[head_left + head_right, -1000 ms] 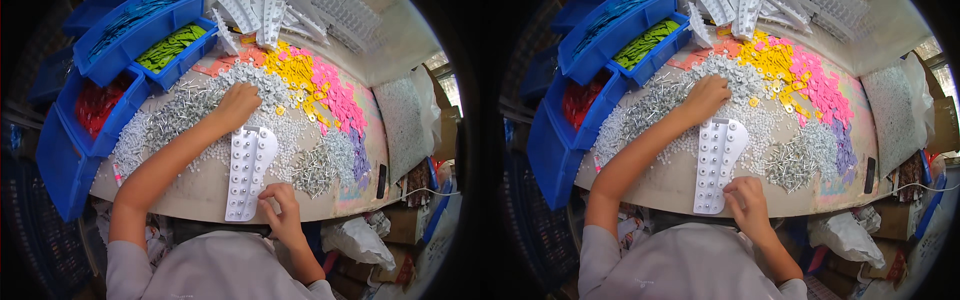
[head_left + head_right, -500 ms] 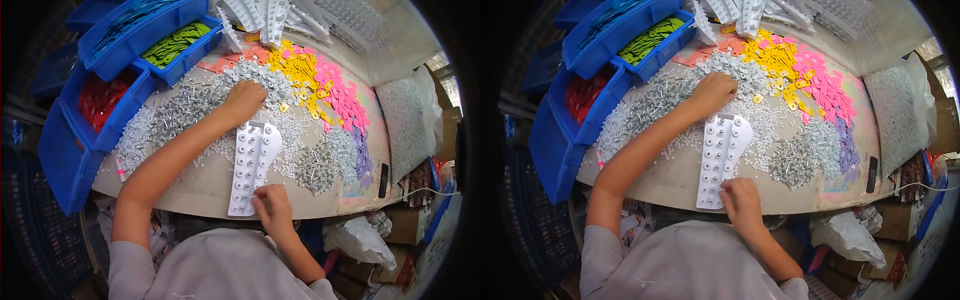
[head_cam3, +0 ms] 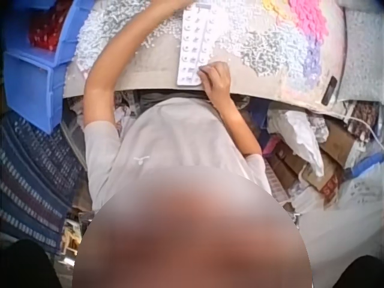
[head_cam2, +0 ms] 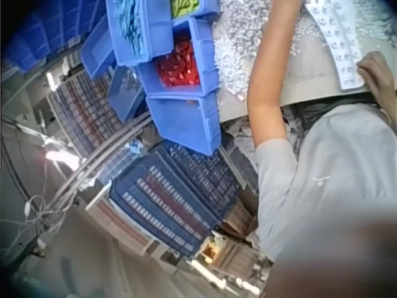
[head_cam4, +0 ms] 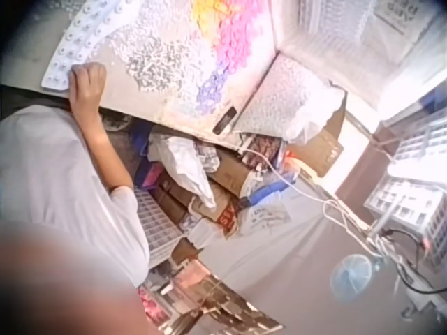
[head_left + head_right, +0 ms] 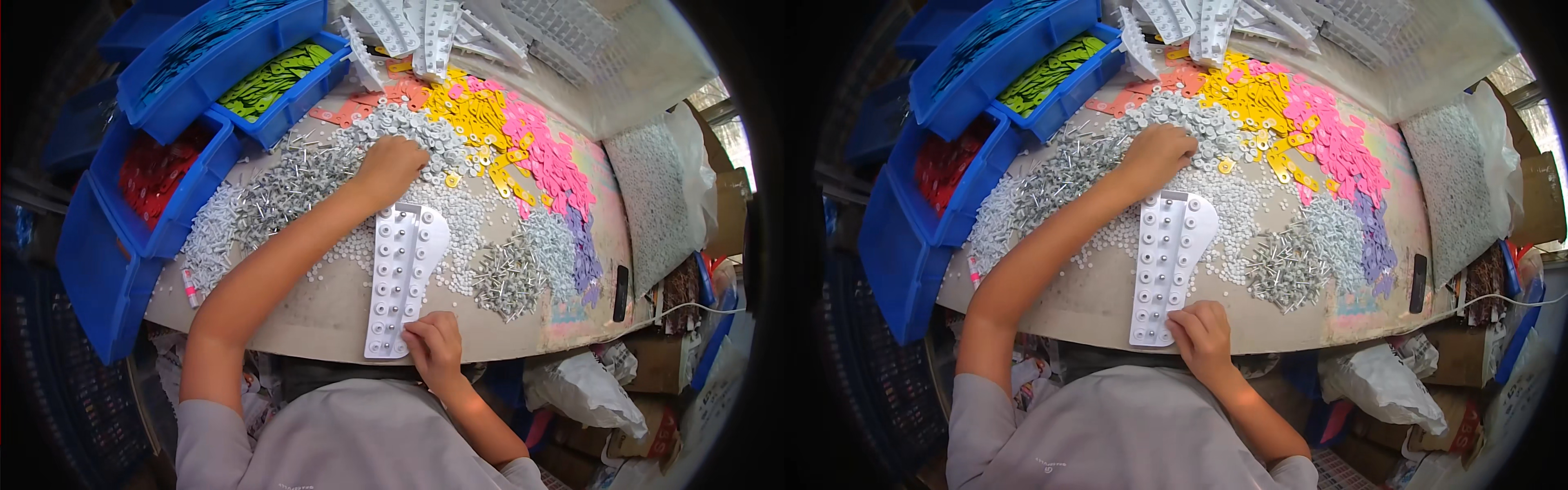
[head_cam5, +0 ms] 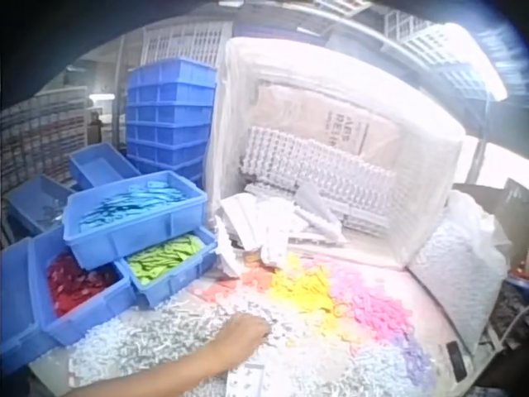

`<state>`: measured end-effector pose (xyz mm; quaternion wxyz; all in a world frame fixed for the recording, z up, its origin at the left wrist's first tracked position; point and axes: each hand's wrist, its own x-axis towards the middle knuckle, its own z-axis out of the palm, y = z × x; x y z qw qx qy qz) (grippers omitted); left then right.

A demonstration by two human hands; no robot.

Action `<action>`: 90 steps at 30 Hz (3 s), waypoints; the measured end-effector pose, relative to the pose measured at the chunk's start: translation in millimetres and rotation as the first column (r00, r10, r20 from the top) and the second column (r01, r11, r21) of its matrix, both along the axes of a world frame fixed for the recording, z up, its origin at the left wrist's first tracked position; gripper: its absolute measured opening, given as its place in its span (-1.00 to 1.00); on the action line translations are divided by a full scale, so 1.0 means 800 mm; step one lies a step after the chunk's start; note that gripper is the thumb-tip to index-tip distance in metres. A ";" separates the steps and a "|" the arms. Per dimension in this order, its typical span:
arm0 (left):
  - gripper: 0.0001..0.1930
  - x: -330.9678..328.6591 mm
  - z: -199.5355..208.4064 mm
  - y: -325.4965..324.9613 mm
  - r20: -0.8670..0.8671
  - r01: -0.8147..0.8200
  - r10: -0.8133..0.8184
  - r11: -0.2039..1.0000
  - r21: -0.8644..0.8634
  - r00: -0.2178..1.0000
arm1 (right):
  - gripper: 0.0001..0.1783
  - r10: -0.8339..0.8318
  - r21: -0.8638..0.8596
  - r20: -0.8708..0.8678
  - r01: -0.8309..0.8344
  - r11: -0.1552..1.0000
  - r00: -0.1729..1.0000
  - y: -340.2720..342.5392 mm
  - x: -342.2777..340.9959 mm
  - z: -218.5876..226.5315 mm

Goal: Assembling a toy xylophone by placing colorful keys and plastic pins onto a white base frame.

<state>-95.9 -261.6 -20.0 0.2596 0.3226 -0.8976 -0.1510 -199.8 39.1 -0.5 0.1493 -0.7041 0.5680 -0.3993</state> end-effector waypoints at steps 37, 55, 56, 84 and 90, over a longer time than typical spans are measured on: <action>-0.76 0.140 0.036 0.288 -0.108 0.096 -0.108 0.989 -0.110 0.988 | -0.92 -0.253 -0.077 -0.177 0.243 0.967 0.951 -0.143 -0.080 0.049; -0.89 0.103 0.079 0.127 -0.329 -0.170 0.202 0.977 0.125 0.922 | -0.88 -0.216 0.090 -0.290 0.251 0.964 0.932 -0.230 -0.066 0.035; -0.88 0.093 0.071 0.101 -0.281 -0.165 0.198 0.977 0.137 0.939 | -0.88 -0.217 0.074 -0.158 0.230 0.970 0.963 -0.213 -0.060 0.046; -0.88 0.136 0.087 0.273 -0.344 0.215 -0.030 0.830 0.514 0.938 | -0.82 -0.016 0.212 0.187 -0.024 0.977 0.982 0.031 0.008 0.014; -0.90 0.132 0.047 0.318 -0.288 0.082 0.058 0.888 0.452 0.956 | -0.70 0.020 -0.018 -0.016 -0.020 1.000 1.000 0.035 0.002 -0.010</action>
